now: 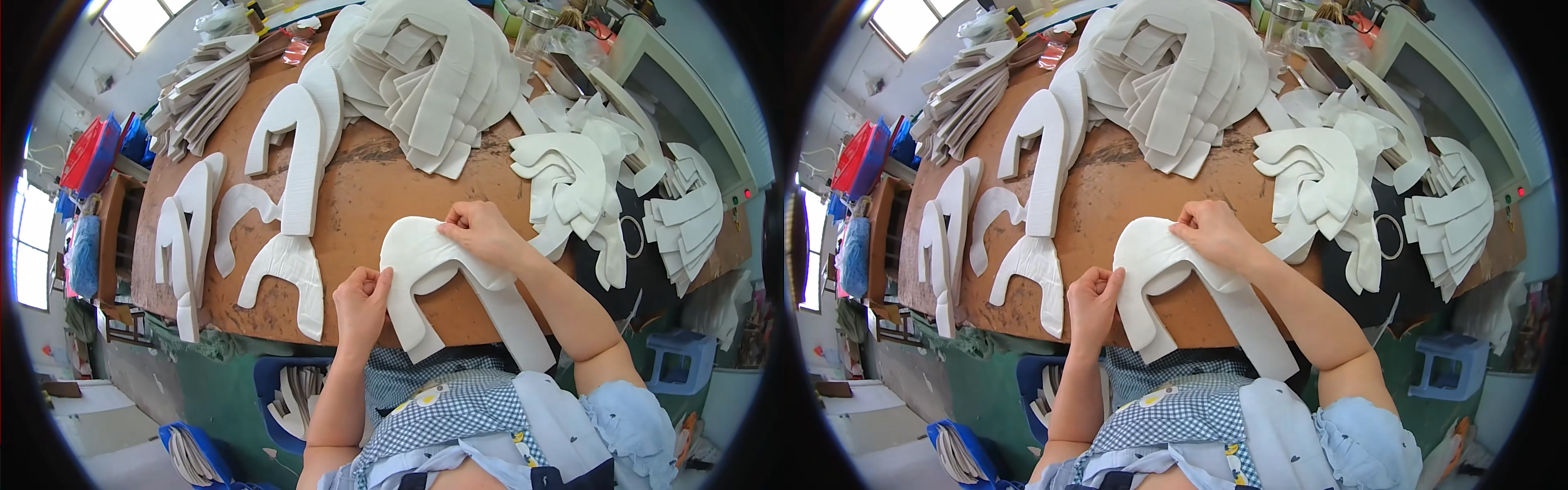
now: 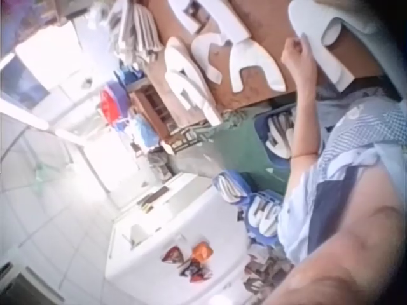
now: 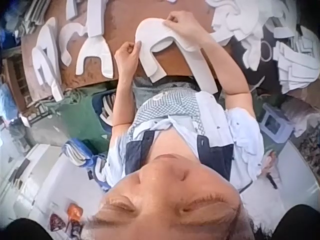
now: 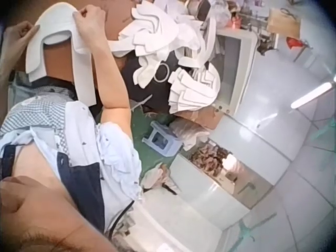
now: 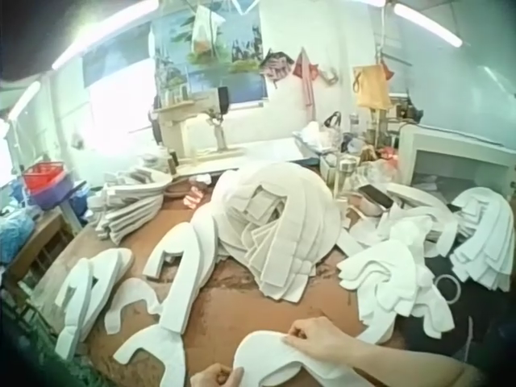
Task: Preparing white foam shoe components by peeling off layers and stacking them on a workbench.
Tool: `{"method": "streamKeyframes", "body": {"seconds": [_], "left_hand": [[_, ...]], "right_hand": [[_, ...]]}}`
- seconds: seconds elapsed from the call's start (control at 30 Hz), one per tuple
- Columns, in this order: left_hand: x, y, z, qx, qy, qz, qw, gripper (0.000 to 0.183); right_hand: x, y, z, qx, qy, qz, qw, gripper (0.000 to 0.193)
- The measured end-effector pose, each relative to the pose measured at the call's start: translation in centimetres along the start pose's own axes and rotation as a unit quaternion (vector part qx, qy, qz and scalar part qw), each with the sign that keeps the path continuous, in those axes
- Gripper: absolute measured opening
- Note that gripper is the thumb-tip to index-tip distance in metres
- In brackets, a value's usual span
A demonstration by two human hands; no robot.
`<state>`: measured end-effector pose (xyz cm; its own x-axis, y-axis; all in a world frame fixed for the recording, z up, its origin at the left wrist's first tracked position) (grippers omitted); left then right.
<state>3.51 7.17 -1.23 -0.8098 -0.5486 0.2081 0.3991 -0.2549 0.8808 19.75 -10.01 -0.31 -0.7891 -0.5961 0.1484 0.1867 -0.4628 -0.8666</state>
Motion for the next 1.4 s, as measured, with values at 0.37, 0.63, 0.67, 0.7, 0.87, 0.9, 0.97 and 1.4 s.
{"method": "streamKeyframes", "body": {"seconds": [0.37, 0.63, 0.67, 0.7, 0.87, 0.9, 0.97, 1.4], "left_hand": [[0.5, -0.1, 0.2, 0.028, -0.039, 0.013, 0.999, 0.026], [2.2, -0.7, 0.7, 0.045, -0.055, 0.044, 0.996, 0.035], [2.1, -0.9, 0.6, 0.053, -0.054, 0.039, 0.996, 0.035], [2.1, -0.9, 0.5, 0.062, -0.054, 0.032, 0.996, 0.034], [1.6, -1.4, 0.5, -0.129, 0.008, -0.189, 0.973, 0.042], [1.7, -0.6, 0.4, -0.21, -0.027, -0.024, 0.977, 0.047], [2.5, 2.8, 1.0, -0.324, 0.017, -0.1, 0.941, 0.055], [0.6, 3.7, -7.6, -0.361, -0.102, -0.377, 0.847, 0.066]], "right_hand": [[-0.1, -0.4, -0.6, 0.085, 0.025, 0.03, 0.996, 0.029], [-0.3, -0.6, -0.7, 0.081, 0.03, 0.041, 0.995, 0.03], [-0.3, -0.5, -0.7, 0.083, 0.036, 0.044, 0.995, 0.029], [-0.3, -0.5, -0.5, 0.085, 0.043, 0.047, 0.994, 0.029], [-0.4, 0.8, -0.6, 0.143, 0.072, 0.138, 0.978, 0.024], [-0.8, 1.3, -1.2, 0.162, 0.058, 0.12, 0.978, 0.026], [-1.2, 0.8, -2.5, 0.176, 0.059, 0.108, 0.977, 0.025], [8.1, 2.5, 2.7, -0.114, -0.019, -0.105, 0.988, 0.036]]}}
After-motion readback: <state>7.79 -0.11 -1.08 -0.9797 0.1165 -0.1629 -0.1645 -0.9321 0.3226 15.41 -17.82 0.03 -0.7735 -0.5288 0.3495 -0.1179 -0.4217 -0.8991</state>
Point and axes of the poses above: each hand's wrist, its own x-axis away from the middle knuckle, its own z-axis out of the back of the hand, y = z × x, the point moved 5 cm from there along -x, towards the middle knuckle, and after that the axes turned 3 degrees about -x, right-handed, at the moved point
